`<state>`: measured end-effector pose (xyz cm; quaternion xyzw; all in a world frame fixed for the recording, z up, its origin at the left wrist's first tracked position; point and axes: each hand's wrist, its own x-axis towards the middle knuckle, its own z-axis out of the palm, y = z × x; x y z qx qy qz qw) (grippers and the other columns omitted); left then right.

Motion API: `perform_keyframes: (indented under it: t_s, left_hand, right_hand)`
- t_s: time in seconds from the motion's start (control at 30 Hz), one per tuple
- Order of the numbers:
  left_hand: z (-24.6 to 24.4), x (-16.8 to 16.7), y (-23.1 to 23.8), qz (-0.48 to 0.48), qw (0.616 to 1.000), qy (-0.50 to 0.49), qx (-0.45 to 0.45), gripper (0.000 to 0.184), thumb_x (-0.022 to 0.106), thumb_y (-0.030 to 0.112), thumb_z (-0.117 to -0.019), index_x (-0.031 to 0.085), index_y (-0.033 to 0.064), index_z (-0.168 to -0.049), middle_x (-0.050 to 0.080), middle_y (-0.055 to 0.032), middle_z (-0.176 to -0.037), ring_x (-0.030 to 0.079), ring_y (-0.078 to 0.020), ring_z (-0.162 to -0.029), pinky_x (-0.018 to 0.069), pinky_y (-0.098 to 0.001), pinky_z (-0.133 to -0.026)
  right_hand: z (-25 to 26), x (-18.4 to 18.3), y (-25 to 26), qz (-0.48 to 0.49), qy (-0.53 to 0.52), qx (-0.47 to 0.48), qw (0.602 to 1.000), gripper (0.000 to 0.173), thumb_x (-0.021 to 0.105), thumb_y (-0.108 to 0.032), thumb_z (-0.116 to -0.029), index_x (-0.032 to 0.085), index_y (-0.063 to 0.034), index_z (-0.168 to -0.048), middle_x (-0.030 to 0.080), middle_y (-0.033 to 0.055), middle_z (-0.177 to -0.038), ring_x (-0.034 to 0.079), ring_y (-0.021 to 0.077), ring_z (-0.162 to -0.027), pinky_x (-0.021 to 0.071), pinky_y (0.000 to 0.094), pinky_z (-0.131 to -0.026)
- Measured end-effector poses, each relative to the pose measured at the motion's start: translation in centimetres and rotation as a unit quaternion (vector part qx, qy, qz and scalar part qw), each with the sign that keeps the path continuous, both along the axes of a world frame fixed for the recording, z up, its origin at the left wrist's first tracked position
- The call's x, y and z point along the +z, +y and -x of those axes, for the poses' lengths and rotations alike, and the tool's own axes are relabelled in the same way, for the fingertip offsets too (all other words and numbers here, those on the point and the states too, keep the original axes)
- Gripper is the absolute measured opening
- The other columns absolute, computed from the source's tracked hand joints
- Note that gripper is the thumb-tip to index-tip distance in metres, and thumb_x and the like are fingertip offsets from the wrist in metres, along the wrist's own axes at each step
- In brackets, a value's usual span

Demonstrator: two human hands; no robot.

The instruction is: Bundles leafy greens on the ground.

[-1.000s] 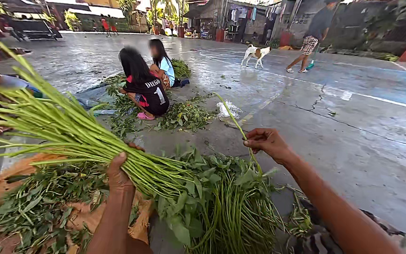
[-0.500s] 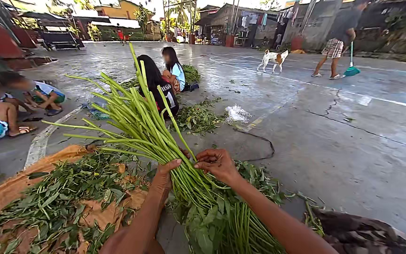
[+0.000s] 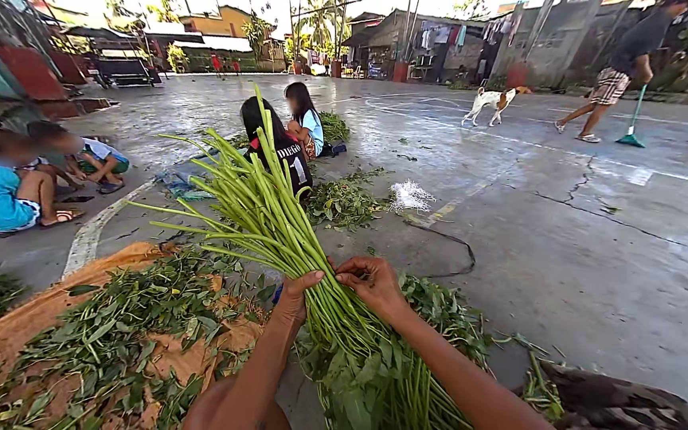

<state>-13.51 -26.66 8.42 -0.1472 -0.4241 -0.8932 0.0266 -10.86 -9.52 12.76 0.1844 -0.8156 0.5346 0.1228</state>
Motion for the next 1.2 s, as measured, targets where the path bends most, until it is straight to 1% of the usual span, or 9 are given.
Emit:
perform_keyframes:
  t_s: [0.1,0.27,0.37,0.43,0.53,0.6,0.9,1.03,1.2]
  left_hand:
    - [0.2,0.1,0.6,0.001,0.999,-0.009,0.035,0.060,0.094,0.023,-0.0561,0.068,0.0082,-0.108,0.074,-0.0085,-0.093,0.073,-0.0157,-0.079,0.0627,-0.0306,-0.070]
    - [0.5,0.1,0.8,-0.056,0.996,0.013,0.061,0.057,0.093,0.029,-0.0617,0.068,0.0099,-0.110,0.075,-0.0078,-0.098,0.073,-0.0149,-0.085,0.0625,-0.0303,-0.074]
    - [0.0,0.4,-0.5,-0.052,0.996,0.012,0.067,0.058,0.094,0.033,-0.0602,0.069,0.0114,-0.108,0.075,-0.0059,-0.099,0.074,-0.0136,-0.087,0.0628,-0.0295,-0.075]
    - [0.2,0.6,-0.9,-0.021,0.997,0.027,0.072,0.050,0.088,0.035,-0.0664,0.069,0.0148,-0.107,0.076,-0.0012,-0.099,0.074,-0.0098,-0.088,0.0623,-0.0265,-0.075]
    - [0.7,0.7,-1.2,-0.003,0.996,0.069,0.053,0.043,0.087,0.041,-0.0708,0.073,0.0202,-0.105,0.076,0.0040,-0.097,0.073,-0.0065,-0.088,0.0609,-0.0233,-0.077]
    - [0.2,1.1,-1.4,0.007,0.995,0.092,0.032,0.026,0.077,0.034,-0.0820,0.074,0.0228,-0.105,0.077,0.0069,-0.099,0.072,-0.0040,-0.093,0.0598,-0.0220,-0.082]
    - [1.3,1.1,-2.0,-0.027,0.983,0.164,-0.075,0.035,0.082,0.034,-0.0823,0.077,0.0188,-0.114,0.076,0.0040,-0.111,0.070,-0.0070,-0.106,0.0554,-0.0234,-0.096]
    - [1.2,0.3,-0.4,-0.012,0.994,0.109,-0.018,0.038,0.086,0.041,-0.0731,0.077,0.0228,-0.105,0.077,0.0049,-0.099,0.073,-0.0052,-0.091,0.0601,-0.0221,-0.081]
    - [-0.3,0.2,1.9,-0.010,1.000,-0.024,0.012,0.056,0.091,0.029,-0.0570,0.067,0.0085,-0.103,0.074,-0.0036,-0.089,0.073,-0.0115,-0.080,0.0627,-0.0281,-0.072]
  right_hand:
    - [-0.7,-1.0,-0.1,-0.088,0.088,-0.055,0.991,0.029,0.064,-0.029,-0.1011,0.070,-0.0058,-0.118,0.069,0.0098,-0.107,0.067,0.0210,-0.096,0.0563,0.0413,-0.086]
    - [-1.3,-3.4,-0.1,-0.284,0.021,-0.047,0.957,0.134,0.075,-0.084,-0.0615,0.029,-0.0066,-0.161,0.047,0.0192,-0.154,0.037,0.0374,-0.147,0.0163,0.0616,-0.123]
    - [-1.2,-2.7,-0.9,-0.268,-0.012,0.006,0.963,0.127,0.078,-0.079,-0.0642,0.033,-0.0070,-0.159,0.051,0.0188,-0.149,0.046,0.0334,-0.140,0.0240,0.0570,-0.121]
    - [-1.1,-1.5,-0.8,-0.196,0.027,0.011,0.980,0.095,0.070,-0.066,-0.0839,0.044,-0.0074,-0.154,0.047,0.0173,-0.154,0.042,0.0347,-0.143,0.0232,0.0623,-0.119]
    - [0.2,-0.2,-1.6,-0.063,0.160,-0.027,0.985,0.031,0.068,-0.023,-0.0966,0.074,-0.0032,-0.119,0.072,0.0145,-0.115,0.065,0.0309,-0.111,0.0461,0.0560,-0.099]
    - [1.0,0.6,-1.9,-0.037,0.162,0.016,0.986,0.017,0.065,-0.004,-0.0959,0.074,0.0023,-0.109,0.074,0.0153,-0.101,0.071,0.0273,-0.095,0.0553,0.0475,-0.091]
    - [0.9,1.2,-2.2,0.018,0.103,0.038,0.994,0.017,0.061,0.002,-0.0964,0.074,0.0084,-0.106,0.072,0.0218,-0.098,0.069,0.0277,-0.090,0.0549,0.0437,-0.087]
    - [0.7,1.9,-0.5,-0.013,0.073,0.020,0.997,0.030,0.053,-0.014,-0.1050,0.072,0.0096,-0.107,0.071,0.0229,-0.103,0.068,0.0298,-0.099,0.0524,0.0456,-0.092]
    - [2.1,6.9,0.3,0.025,-0.061,0.024,0.998,0.085,0.075,-0.035,-0.0933,0.029,-0.0047,-0.158,0.055,0.0245,-0.142,0.059,0.0368,-0.124,0.0509,0.0537,-0.099]
